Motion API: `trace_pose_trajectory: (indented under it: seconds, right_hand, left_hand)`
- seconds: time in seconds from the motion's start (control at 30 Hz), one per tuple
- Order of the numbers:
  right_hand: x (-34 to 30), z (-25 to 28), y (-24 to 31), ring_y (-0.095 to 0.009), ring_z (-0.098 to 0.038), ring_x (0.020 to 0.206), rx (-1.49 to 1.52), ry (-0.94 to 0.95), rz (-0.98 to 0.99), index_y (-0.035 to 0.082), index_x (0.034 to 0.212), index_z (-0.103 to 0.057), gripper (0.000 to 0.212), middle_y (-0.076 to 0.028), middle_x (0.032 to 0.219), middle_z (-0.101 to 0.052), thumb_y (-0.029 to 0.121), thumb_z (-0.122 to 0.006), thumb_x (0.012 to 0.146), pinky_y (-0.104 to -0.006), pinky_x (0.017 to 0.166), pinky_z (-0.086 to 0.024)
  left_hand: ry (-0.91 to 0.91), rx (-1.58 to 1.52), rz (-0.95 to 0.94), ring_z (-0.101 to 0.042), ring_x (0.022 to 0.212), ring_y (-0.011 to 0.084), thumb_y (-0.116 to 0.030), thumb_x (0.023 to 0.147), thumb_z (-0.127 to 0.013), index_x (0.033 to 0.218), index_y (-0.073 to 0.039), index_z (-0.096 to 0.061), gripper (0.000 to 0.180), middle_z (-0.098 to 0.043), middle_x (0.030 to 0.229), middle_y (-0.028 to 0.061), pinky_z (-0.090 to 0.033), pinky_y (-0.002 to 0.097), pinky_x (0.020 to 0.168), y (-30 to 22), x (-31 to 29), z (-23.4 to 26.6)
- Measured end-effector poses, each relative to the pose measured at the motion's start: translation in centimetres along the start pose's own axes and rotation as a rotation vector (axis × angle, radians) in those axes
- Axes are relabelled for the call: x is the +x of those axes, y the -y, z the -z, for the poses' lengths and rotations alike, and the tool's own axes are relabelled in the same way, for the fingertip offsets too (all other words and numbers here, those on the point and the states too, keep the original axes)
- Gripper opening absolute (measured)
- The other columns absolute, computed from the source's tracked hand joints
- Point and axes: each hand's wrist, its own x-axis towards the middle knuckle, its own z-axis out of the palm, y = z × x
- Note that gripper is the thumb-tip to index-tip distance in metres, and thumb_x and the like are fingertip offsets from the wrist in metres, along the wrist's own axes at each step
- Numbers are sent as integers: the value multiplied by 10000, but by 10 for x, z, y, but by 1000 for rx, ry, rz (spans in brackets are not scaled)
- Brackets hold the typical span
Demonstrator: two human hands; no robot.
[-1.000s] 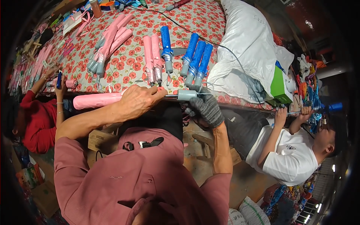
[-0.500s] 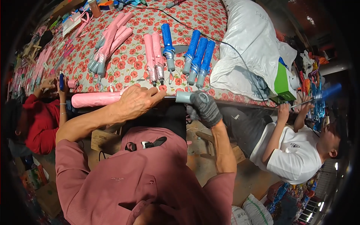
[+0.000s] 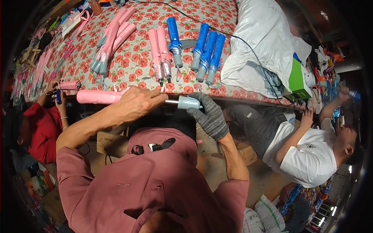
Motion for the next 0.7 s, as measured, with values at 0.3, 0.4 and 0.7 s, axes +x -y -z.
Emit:
trace_pose_trajectory:
  seconds: [0.3, 0.4, 0.7]
  right_hand:
    - [-14, -17, 22, -312, -695, 925, -470, 76, 336, 74, 1192, -687, 317, -126, 1113, -713, 226, -674, 914, -388, 823, -552]
    - [-32, -38, -11, -304, -696, 912, 114, 106, -14, 84, 1178, -689, 315, -132, 1097, -719, 235, -682, 902, -384, 809, -551]
    - [-31, -37, 16, -330, -705, 849, -248, -3, 190, 66, 1192, -696, 346, -142, 1072, -739, 248, -652, 901, -391, 771, -558]
  left_hand:
    - [417, -739, 83, -648, 611, 359, -280, 1017, -564, 895, -64, -582, 249, -665, 742, 122, -488, 446, 545, 0, -12, 13]
    - [325, -498, 75, -643, 620, 369, -285, 1003, -582, 912, -59, -593, 244, -668, 716, 137, -486, 467, 576, -19, -16, -11]
    - [292, -758, -30, -633, 642, 408, -306, 1004, -587, 933, -60, -610, 257, -679, 730, 146, -481, 494, 599, -3, -26, -10]
